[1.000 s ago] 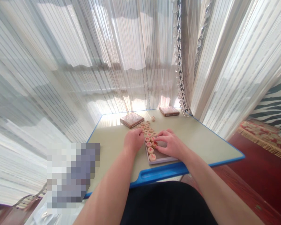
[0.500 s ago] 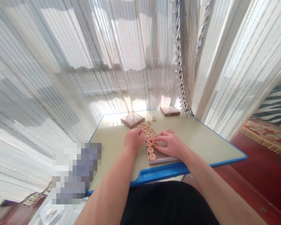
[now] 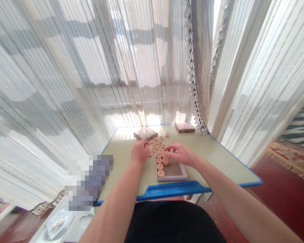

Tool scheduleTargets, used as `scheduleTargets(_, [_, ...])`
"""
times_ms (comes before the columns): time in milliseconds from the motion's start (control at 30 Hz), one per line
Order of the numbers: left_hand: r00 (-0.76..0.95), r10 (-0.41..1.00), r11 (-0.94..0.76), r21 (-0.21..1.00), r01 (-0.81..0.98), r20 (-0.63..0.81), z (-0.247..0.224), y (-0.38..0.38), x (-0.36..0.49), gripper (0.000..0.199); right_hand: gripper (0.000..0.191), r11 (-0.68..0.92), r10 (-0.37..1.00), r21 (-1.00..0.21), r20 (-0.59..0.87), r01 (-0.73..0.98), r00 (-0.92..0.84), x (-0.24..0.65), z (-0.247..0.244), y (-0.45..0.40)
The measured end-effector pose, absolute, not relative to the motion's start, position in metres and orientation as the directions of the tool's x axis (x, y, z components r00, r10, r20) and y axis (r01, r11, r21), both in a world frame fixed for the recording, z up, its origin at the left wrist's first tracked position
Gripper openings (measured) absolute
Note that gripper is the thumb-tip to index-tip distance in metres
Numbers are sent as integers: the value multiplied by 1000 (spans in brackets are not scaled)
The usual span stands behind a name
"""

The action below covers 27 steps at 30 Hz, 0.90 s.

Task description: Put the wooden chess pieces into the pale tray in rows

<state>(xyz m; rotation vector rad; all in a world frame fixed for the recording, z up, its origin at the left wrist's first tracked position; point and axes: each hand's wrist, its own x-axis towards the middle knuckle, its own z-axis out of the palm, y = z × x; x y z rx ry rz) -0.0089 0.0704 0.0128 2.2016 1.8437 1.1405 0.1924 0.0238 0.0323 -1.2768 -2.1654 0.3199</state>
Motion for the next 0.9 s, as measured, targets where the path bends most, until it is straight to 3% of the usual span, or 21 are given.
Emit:
scheduleTargets(300, [192, 878, -409, 477, 778, 439, 8, 76, -9, 26, 26, 711, 702, -296, 341, 637, -625, 201, 25, 87])
scheduleTargets(700, [63, 880, -326, 503, 800, 470, 6, 81, -10, 26, 26, 578, 761, -64, 401, 813, -509, 215, 24, 76])
scheduleTargets(900, [108, 913, -313, 506, 804, 393, 6, 82, -8, 21, 19, 560, 794, -141, 373, 817, -480, 215, 20, 81])
